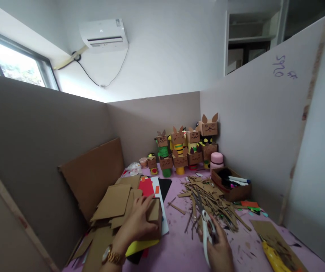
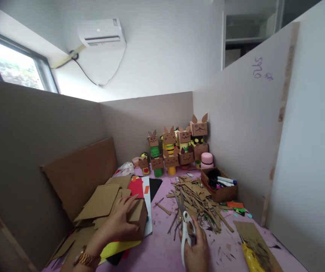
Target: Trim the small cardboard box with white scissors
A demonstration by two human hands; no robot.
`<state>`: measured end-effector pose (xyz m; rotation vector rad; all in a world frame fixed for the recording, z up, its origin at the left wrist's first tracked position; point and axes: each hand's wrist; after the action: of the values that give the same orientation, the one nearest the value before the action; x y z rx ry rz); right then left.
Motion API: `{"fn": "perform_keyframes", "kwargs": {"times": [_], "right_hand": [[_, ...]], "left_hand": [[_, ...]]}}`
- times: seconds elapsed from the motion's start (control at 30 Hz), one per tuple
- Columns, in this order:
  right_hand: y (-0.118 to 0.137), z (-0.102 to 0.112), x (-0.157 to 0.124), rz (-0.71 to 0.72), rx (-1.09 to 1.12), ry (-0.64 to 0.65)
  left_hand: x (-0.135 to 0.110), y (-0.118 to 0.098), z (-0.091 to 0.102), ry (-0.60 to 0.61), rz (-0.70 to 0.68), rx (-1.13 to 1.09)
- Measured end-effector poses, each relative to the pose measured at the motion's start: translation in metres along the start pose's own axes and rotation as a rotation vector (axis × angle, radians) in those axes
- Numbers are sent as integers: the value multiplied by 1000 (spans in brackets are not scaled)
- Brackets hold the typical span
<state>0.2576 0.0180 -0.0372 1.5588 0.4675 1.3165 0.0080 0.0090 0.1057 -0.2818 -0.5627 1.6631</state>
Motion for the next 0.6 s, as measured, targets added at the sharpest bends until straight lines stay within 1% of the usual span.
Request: {"fn": "perform_keyframes", "kwargs": {"times": [0.1, 0.17, 0.33, 0.4, 0.43, 0.53, 0.57, 0.6], "right_hand": [[-1, 3, 1, -107, 75, 70], [0, 3, 1, -163, 139, 110], [3, 0, -2, -162, 201, 140], [5, -1, -3, -160, 218, 153], [5, -2, -3, -168, 228, 161], [7, -3, -3, -195, 244, 172], [8, -3, -3, -201, 252, 173], [10, -3, -2, -204, 266, 170]], "left_hand": [[-2, 2, -3, -17, 28, -160], [-5, 3, -9, 17, 40, -252], [-20, 10, -27, 74, 71, -394], [-27, 12, -33, 77, 95, -472], [-30, 13, -37, 51, 114, -511], [-41, 15, -47, -108, 219, -666], [-45, 15, -50, -120, 275, -759], [-49, 15, -53, -93, 331, -869]]}}
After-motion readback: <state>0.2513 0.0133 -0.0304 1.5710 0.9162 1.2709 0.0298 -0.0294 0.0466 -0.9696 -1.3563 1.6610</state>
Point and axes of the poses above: each hand's wrist, its own x-axis towards the middle knuckle, its own z-axis out of the back of the hand, y = z × x, and after that the axes turned 15 degrees about z, right-handed
